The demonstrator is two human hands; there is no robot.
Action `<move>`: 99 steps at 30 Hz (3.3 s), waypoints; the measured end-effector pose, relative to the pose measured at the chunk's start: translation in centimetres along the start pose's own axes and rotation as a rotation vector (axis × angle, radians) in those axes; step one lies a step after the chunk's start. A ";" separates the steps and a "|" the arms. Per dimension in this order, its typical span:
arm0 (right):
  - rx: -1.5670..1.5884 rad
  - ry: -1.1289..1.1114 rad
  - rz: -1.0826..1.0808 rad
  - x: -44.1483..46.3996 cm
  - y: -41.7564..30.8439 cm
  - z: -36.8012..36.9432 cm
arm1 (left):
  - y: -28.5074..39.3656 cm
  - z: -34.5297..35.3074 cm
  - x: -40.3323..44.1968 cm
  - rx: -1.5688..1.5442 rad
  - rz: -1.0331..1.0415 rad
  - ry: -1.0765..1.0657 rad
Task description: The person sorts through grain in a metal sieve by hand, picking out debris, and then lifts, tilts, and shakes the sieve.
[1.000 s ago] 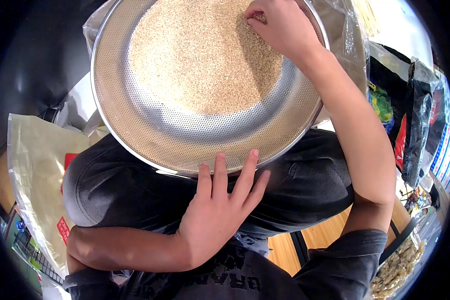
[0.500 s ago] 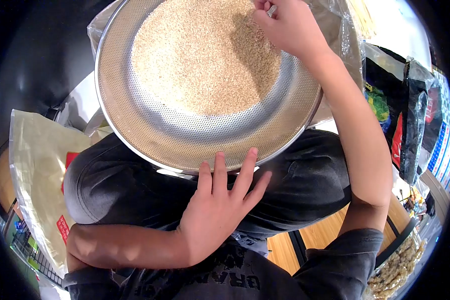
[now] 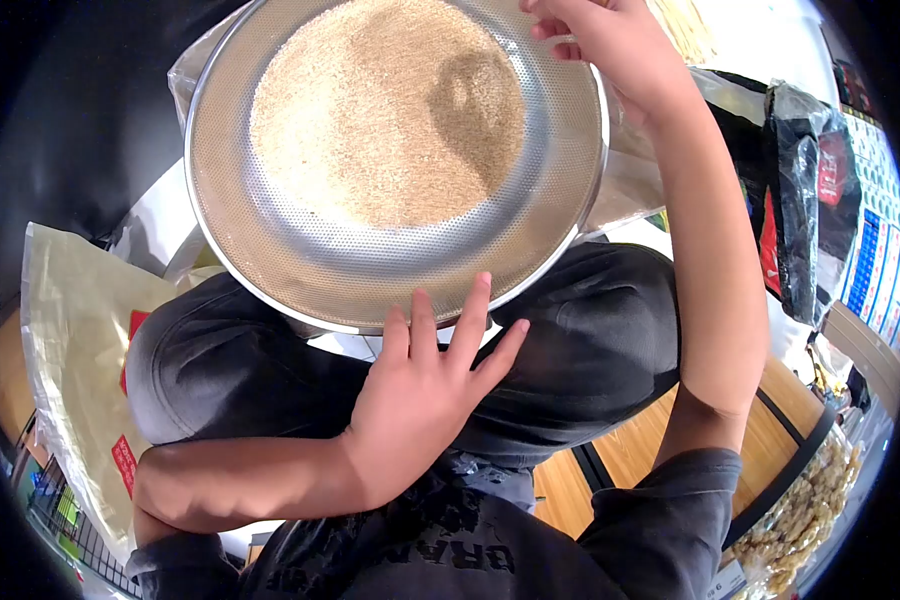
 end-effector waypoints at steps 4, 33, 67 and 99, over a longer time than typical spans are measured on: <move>0.004 -0.076 0.006 -0.4 1.5 -0.6 | 0.0 0.3 0.5 -0.004 0.007 0.050; -0.477 0.106 -0.443 -6.3 -6.8 2.3 | 0.1 0.4 3.2 -0.003 -0.045 0.220; -0.040 0.106 0.334 -2.1 6.5 -7.0 | 0.6 1.5 3.3 0.001 -0.020 0.095; -0.419 0.111 -0.187 -0.1 1.5 -0.5 | -0.7 -0.5 3.4 0.137 0.108 0.315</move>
Point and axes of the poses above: each hand's wrist, its own x-axis towards the middle knuckle, its own z-axis out of the palm, y = z × x, the point moved 10 cm from there along x, towards the middle knuckle, and after that the axes turned 7 degrees about y, right-handed, at the moved point
